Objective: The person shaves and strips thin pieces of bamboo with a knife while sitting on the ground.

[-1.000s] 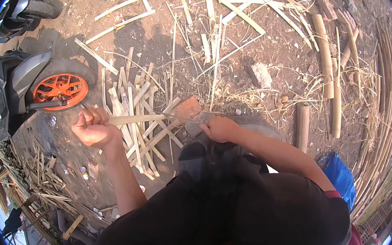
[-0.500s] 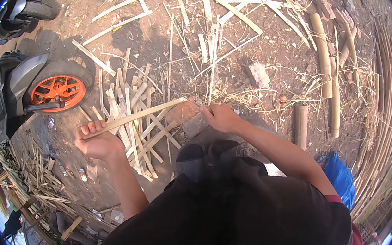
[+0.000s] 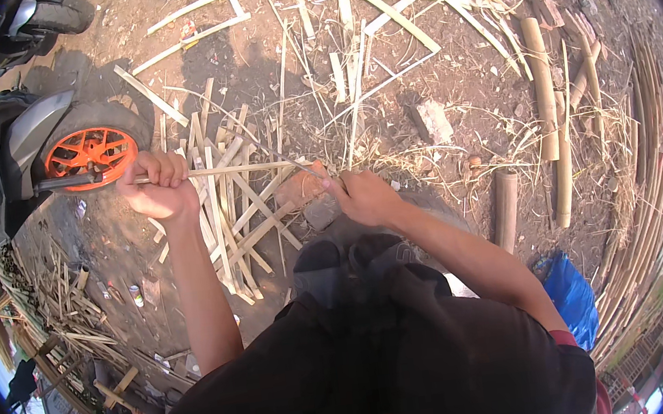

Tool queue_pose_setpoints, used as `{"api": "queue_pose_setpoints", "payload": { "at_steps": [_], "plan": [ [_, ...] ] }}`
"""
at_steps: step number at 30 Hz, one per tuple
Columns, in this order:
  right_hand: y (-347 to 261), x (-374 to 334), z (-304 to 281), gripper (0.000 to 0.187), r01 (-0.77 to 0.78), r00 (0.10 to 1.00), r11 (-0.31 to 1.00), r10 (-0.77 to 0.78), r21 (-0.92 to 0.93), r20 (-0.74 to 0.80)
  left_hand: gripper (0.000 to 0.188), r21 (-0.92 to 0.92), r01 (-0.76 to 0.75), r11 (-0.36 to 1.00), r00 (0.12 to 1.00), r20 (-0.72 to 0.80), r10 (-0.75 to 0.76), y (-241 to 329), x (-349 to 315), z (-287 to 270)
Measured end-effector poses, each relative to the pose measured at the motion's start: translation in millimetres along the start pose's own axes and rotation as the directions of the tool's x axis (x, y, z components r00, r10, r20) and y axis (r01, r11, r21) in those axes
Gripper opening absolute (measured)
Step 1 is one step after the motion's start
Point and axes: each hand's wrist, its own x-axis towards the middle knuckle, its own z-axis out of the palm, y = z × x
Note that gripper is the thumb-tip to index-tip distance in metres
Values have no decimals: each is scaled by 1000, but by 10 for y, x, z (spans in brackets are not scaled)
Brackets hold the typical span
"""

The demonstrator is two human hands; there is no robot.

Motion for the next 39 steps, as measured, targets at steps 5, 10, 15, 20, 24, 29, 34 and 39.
{"api": "queue_pose_setpoints", "payload": {
  "at_steps": [5, 10, 15, 20, 24, 29, 34, 39],
  "plan": [
    [453, -72, 337, 62, -40, 998, 999, 40, 5, -57, 44, 95, 14, 995, 994, -111, -3, -47, 41, 191],
    [440, -57, 289, 61, 2, 1000, 991, -6, -136, -29, 43, 117, -26, 993, 993, -107, 38, -38, 55, 179],
    [-460, -52, -212, 53, 103, 969, 990, -78, 93, -235, 39, 184, -19, 983, 998, -57, 30, -136, 11, 188],
    [264, -18, 260, 55, 125, 953, 990, -100, 70, -287, 39, 188, -50, 981, 989, -128, 75, -221, 43, 425],
    [679, -30, 667, 64, -30, 996, 974, 10, -224, -88, 39, 283, -127, 951, 988, -45, 145, -172, -161, 266],
    [-102, 79, -145, 63, -169, 983, 910, 129, 379, 131, 39, 243, -69, 968, 995, -52, 84, -160, -79, 257],
    [-802, 9, -584, 58, 200, 966, 787, -60, 583, -251, 43, 224, -114, 968, 990, -59, 130, -228, -55, 309],
    [1101, -65, 544, 59, 64, 967, 972, -117, -225, -228, 44, 357, -176, 917, 968, -105, 227, -334, -3, 497]
  ]
}}
